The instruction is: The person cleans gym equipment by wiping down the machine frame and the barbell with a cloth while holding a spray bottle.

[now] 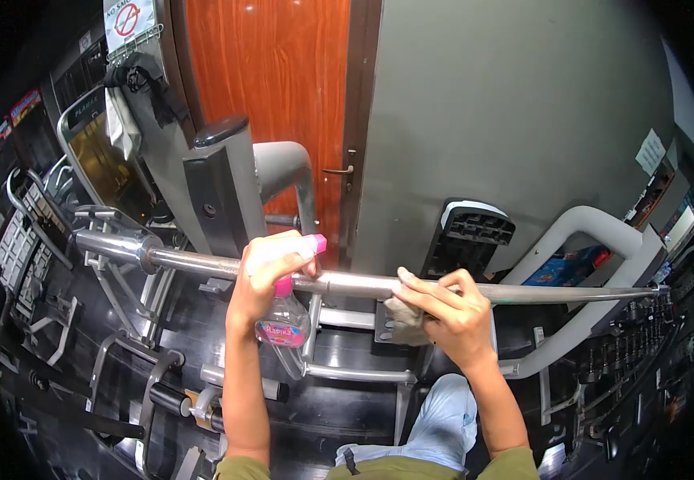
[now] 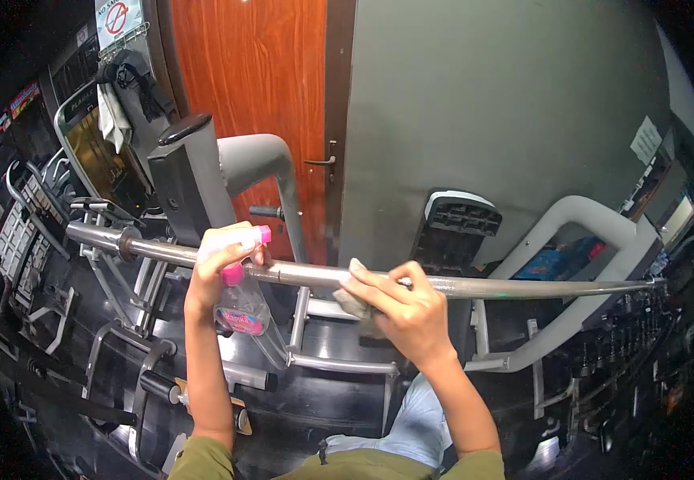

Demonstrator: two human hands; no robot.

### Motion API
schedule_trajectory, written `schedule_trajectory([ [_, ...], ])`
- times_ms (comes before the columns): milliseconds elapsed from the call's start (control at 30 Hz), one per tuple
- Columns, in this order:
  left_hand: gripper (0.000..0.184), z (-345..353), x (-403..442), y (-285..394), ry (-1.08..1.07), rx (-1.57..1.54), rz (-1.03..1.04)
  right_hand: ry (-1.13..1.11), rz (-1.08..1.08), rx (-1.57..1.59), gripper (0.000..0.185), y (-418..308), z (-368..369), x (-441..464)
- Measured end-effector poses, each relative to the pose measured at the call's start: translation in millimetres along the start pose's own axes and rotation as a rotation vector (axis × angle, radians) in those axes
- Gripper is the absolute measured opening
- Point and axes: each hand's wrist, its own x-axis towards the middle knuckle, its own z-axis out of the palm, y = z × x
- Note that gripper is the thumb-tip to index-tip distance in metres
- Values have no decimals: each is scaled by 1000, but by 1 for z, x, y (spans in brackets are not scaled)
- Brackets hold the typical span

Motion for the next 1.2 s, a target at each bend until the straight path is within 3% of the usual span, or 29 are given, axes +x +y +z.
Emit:
schedule_trajectory([
  [167,38,5,-3,0,22,51,-21,109,-9,-68,47,-21,25,-3],
  [400,36,3,-2,-1,35,43,-14,23,-57,77,41,-59,55,27],
  [600,36,7,-4,-6,50,108,32,345,200,0,42,-30,48,-44],
  [700,36,13,-4,-6,40,194,77,556,682,349,39,-38,77,-82],
  [733,38,15,-4,-6,59,206,57,533,804,470,36,-46,83,-83],
  [833,41,16,-3,-5,75,216,40,759,1228,1292,38,-61,118,-77],
  [867,41,15,-4,-4,74,212,41,725,1272,1581,39,-65,121,-74],
  [933,41,15,-4,-5,84,201,37,497,1330,1742,38,-77,112,-52],
  [1000,41,13,-3,-6,95,185,37,732,1309,1995,35,-105,107,-15],
  [1067,35,8,-2,-6,52,180,65,502,1464,2094,31,-116,125,-15],
  [1200,36,7,-2,-1,32,122,44,413,1381,2220,27,-107,130,-18],
])
